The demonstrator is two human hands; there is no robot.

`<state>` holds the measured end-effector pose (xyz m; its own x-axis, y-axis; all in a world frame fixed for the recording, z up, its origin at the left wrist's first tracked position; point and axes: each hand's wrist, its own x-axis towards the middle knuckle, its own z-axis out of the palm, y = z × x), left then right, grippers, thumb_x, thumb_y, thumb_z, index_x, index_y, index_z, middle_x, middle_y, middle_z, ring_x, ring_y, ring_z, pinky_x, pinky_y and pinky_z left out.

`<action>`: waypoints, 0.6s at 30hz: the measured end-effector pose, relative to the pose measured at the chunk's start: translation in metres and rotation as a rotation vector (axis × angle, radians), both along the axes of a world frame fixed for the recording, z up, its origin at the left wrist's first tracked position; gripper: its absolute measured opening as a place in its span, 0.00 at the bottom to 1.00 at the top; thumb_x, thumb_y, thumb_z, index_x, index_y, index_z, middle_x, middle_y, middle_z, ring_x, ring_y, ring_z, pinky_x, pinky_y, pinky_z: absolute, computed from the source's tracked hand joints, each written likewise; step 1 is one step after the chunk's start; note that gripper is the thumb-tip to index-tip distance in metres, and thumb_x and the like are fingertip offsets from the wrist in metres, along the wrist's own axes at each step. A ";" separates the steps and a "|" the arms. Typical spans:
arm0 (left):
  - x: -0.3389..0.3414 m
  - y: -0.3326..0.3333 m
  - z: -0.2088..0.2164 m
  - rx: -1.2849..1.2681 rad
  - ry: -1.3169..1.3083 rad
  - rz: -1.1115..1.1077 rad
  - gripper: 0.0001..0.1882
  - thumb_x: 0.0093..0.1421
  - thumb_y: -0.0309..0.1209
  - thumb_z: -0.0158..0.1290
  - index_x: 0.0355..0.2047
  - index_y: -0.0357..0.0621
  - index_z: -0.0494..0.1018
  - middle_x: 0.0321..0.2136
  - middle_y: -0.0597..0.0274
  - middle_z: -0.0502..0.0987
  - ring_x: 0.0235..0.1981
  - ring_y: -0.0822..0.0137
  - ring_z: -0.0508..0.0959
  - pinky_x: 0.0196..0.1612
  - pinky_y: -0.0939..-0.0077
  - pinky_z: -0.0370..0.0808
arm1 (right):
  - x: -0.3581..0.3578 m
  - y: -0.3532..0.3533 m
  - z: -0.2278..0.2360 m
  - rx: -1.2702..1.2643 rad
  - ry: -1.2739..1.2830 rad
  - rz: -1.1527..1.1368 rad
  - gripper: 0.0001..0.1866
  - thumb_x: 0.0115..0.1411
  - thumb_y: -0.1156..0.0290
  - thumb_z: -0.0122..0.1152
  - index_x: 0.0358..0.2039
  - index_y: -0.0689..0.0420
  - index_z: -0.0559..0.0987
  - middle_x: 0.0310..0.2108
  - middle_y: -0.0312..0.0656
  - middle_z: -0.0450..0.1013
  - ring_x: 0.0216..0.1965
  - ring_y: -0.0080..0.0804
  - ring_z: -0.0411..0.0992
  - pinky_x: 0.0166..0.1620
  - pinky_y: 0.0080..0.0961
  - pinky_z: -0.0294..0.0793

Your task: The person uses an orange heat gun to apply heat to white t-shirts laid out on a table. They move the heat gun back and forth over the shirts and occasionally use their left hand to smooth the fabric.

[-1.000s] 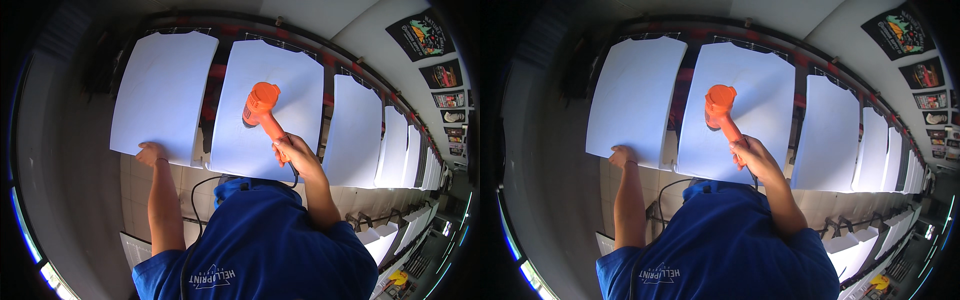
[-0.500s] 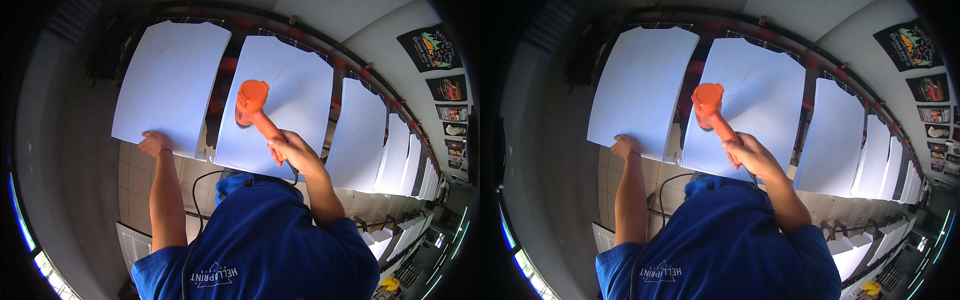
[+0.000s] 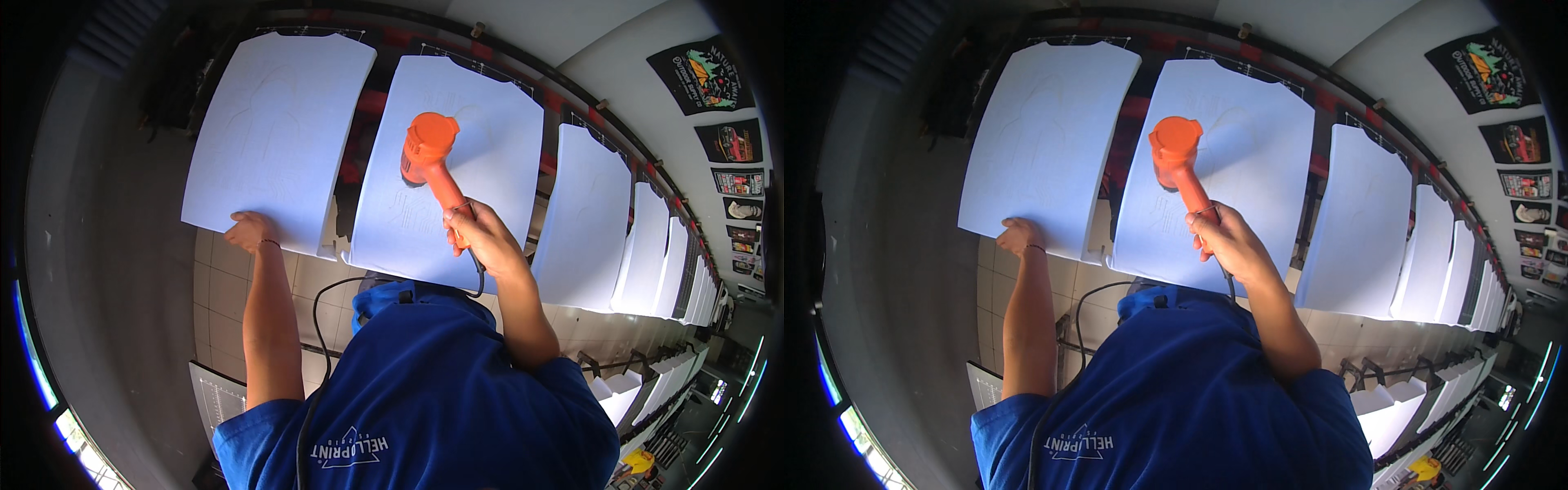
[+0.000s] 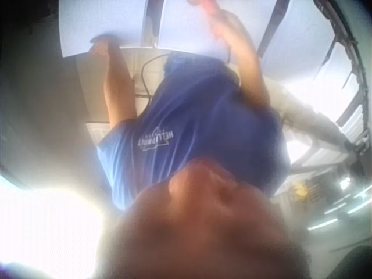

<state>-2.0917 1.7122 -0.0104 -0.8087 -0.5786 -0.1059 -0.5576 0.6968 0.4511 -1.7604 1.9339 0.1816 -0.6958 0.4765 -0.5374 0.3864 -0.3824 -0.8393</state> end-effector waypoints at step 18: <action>-0.002 -0.001 -0.006 0.036 -0.035 0.020 0.28 0.67 0.48 0.34 0.47 0.29 0.58 0.44 0.41 0.70 0.41 0.41 0.78 0.41 0.50 0.78 | 0.017 -0.023 0.019 -0.139 -0.037 0.113 0.19 0.63 0.62 0.57 0.43 0.66 0.71 0.33 0.41 0.70 0.27 0.25 0.75 0.25 0.20 0.73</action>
<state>-2.0942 1.7112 -0.0165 -0.7923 -0.5901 -0.1553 -0.5874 0.6688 0.4557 -1.7437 1.9105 0.2007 -0.7188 0.3159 -0.6193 0.4634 -0.4464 -0.7655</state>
